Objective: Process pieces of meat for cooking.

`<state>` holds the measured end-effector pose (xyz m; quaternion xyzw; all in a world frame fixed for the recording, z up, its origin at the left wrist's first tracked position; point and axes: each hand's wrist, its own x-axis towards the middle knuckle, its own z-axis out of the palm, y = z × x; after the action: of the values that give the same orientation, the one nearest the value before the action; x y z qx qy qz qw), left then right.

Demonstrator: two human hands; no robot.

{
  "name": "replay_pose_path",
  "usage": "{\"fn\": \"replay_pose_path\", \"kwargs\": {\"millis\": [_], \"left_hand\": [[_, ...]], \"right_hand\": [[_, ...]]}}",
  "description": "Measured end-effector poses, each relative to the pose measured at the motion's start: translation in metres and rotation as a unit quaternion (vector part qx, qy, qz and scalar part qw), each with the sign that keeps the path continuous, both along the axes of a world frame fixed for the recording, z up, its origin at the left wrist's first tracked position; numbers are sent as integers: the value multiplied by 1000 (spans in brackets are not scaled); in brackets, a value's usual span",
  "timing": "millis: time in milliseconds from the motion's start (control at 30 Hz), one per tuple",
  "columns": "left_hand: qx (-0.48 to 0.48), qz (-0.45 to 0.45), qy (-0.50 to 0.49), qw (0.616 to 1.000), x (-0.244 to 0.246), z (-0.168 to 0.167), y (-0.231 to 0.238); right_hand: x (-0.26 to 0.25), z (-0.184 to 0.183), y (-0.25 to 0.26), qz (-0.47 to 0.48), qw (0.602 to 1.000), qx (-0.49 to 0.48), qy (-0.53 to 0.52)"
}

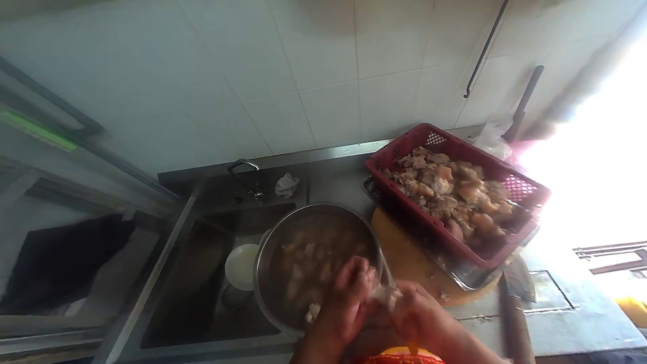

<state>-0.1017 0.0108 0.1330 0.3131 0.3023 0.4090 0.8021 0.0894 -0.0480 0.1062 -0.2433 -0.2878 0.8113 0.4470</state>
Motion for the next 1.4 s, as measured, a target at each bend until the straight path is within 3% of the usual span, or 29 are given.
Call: {"fn": "replay_pose_path", "kwargs": {"millis": [133,233,333,400,467,567,633,700,767,833,867,933,1000,1067,1200,1233,1333,1400], "left_hand": [[8,125,-5,992,-23,5,18],[20,144,98,984,-39,12,50],[29,74,193,978,-3,34,68],[53,7,201,978,43,44,77],[101,-60,190,975,86,53,87],[210,-92,280,932,106,75,106],[266,-86,326,903,89,77,119],[276,-107,399,868,56,49,131],[259,-201,540,776,10,-6,131],[229,-305,653,655,-26,-61,112],[227,-319,683,616,-36,-83,99],[255,-276,725,577,-44,-114,83],[243,-270,747,557,-39,-111,87],[201,-298,739,571,-38,-101,95],[172,-319,672,646,-73,-102,98],[171,-299,646,681,-84,-105,94],[30,-107,460,881,-114,-114,76],[-60,-33,342,937,-125,-105,66]], "right_hand": [[25,2,-14,-8,994,47,101],[75,36,-21,-132,982,21,-132],[121,56,-8,-270,896,-73,-345],[147,63,8,-309,825,-98,-463],[160,70,19,-317,768,-85,-551],[162,78,17,-350,684,-29,-639],[162,71,0,-379,694,-1,-613],[155,51,-24,-386,768,-15,-511],[142,26,-50,-360,819,-53,-444],[128,3,-73,-323,842,-84,-424],[122,-4,-82,-304,850,-103,-419],[110,-13,-94,-270,859,-138,-412],[100,-17,-95,-250,867,-155,-403],[91,-14,-89,-240,872,-147,-400],[77,-1,-66,-221,869,-74,-437],[73,2,-62,-217,868,-58,-444],[60,5,-55,-198,871,-49,-447],[50,4,-53,-170,877,-48,-446]]}}
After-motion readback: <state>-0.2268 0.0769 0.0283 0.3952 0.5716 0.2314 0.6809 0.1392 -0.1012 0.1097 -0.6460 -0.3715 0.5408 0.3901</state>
